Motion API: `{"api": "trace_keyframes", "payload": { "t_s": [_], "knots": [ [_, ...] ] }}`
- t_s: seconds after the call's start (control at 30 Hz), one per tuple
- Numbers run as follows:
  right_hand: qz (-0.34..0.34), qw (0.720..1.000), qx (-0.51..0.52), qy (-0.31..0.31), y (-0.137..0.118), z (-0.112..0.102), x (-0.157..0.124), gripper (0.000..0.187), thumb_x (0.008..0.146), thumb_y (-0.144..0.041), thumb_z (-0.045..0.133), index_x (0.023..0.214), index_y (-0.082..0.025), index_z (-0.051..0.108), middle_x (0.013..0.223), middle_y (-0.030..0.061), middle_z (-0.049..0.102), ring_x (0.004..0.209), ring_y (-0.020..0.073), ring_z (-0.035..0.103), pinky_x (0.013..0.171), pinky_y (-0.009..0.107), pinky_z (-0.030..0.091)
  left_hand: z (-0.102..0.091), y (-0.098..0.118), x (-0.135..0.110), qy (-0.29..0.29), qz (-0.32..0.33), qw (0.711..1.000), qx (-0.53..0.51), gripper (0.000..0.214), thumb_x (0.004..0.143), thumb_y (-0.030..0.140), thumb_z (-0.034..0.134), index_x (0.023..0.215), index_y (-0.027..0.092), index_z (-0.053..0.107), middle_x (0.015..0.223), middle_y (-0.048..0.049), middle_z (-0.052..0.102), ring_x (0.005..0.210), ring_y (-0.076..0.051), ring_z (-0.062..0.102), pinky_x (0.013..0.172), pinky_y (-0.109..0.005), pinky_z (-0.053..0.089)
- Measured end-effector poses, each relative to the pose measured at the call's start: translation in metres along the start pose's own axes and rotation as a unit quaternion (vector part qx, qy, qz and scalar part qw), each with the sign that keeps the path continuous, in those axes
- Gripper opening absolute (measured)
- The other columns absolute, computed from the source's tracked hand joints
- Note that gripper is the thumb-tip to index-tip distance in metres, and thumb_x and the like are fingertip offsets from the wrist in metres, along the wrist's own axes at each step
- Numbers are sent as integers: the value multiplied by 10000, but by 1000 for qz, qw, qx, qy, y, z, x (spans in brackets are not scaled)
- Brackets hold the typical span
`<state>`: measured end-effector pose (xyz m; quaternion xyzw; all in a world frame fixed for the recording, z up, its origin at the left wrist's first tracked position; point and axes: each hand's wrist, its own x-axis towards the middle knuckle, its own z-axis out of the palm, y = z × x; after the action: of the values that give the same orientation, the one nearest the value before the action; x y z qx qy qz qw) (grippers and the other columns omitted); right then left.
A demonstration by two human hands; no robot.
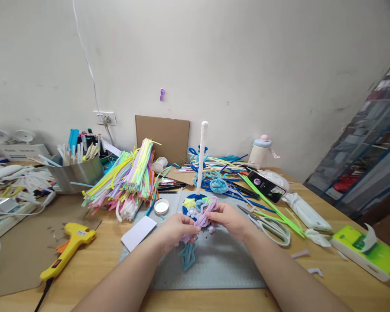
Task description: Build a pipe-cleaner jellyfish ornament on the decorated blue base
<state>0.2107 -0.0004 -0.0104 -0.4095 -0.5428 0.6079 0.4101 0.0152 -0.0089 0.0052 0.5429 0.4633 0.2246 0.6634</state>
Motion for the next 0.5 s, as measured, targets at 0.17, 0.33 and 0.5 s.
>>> {"api": "trace_keyframes", "payload": {
  "t_s": [0.17, 0.33, 0.5],
  "knots": [
    [-2, 996, 54, 76, 10, 9, 2, 280, 601, -350, 765, 766, -134, 700, 711, 35, 689, 602, 122, 574, 608, 253, 418, -3, -6, 6, 5, -7, 1000, 3, 312, 566, 409, 722, 617, 127, 600, 523, -6, 571, 442, -89, 505, 348, -180, 181],
    [-38, 982, 108, 150, 15, 21, 4, 268, 563, -336, 789, 714, -138, 690, 690, 31, 693, 609, 135, 594, 621, 259, 448, 0, -20, 16, -24, 5, 994, -106, 329, 520, 373, 781, 601, 106, 606, 532, -10, 587, 471, -90, 526, 512, -230, 418],
    [-12, 983, 132, 127, 11, 22, 1, 260, 611, -337, 762, 738, -136, 657, 674, 22, 666, 589, 114, 570, 587, 231, 434, 1, -15, 13, -20, -13, 983, -180, 317, 506, 327, 797, 591, 106, 586, 536, -10, 593, 464, -83, 522, 537, -242, 447]
  ]
}}
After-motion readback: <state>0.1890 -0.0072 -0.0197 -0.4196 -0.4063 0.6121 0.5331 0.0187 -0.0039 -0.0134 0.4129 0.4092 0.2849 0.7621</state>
